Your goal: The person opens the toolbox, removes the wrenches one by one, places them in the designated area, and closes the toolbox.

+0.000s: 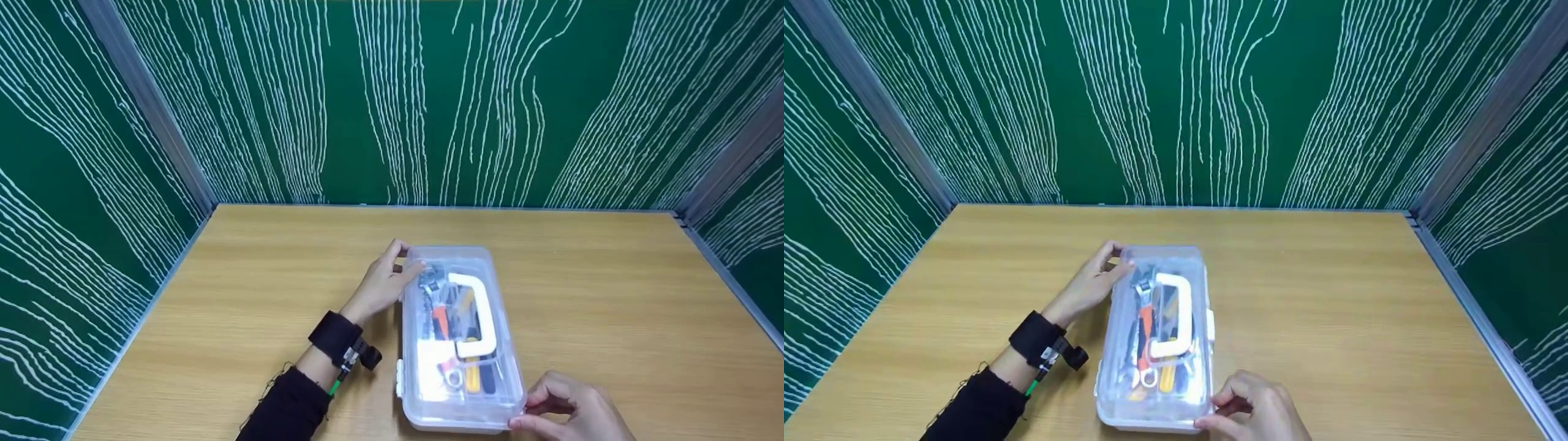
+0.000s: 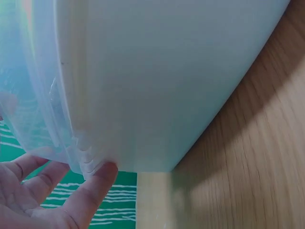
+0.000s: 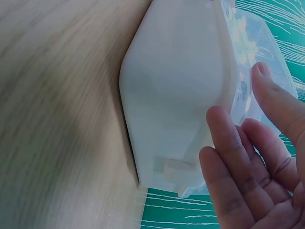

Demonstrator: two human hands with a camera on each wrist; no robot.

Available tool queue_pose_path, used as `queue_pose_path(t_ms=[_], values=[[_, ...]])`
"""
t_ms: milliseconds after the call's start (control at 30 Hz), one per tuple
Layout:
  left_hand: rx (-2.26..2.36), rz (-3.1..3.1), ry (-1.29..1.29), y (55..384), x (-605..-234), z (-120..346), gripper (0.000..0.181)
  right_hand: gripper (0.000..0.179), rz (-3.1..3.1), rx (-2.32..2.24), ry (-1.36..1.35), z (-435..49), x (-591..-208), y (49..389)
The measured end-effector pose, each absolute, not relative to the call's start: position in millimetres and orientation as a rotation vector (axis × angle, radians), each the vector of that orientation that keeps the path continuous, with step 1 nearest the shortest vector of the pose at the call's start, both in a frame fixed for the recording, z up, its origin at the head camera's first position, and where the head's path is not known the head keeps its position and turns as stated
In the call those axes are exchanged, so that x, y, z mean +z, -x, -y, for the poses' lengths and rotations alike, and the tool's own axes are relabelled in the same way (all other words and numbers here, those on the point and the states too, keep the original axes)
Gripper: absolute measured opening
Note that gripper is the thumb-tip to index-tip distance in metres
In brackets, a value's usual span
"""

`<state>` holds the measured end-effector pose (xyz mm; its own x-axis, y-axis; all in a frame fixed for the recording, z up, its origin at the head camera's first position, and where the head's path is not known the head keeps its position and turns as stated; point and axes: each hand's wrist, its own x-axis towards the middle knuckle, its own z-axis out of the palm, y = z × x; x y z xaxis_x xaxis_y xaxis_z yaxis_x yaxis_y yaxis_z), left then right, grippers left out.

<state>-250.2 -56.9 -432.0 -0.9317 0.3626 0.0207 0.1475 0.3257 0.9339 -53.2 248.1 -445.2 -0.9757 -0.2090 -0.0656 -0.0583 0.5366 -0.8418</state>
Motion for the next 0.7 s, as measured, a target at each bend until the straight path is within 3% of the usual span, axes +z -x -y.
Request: queue_pose_path(t_ms=[267,700], values=[[1.665,-2.387,-0.429,257.3,-431.6,43.5,0.031,0.035,-2.655,-1.332,0.120,-254.1,-440.7,57.5],[1.733,-2.342,-0.435,262.0,-435.2,36.3,0.031,0.028,-2.805,-1.296,0.238,-259.1,-442.8,63.2]])
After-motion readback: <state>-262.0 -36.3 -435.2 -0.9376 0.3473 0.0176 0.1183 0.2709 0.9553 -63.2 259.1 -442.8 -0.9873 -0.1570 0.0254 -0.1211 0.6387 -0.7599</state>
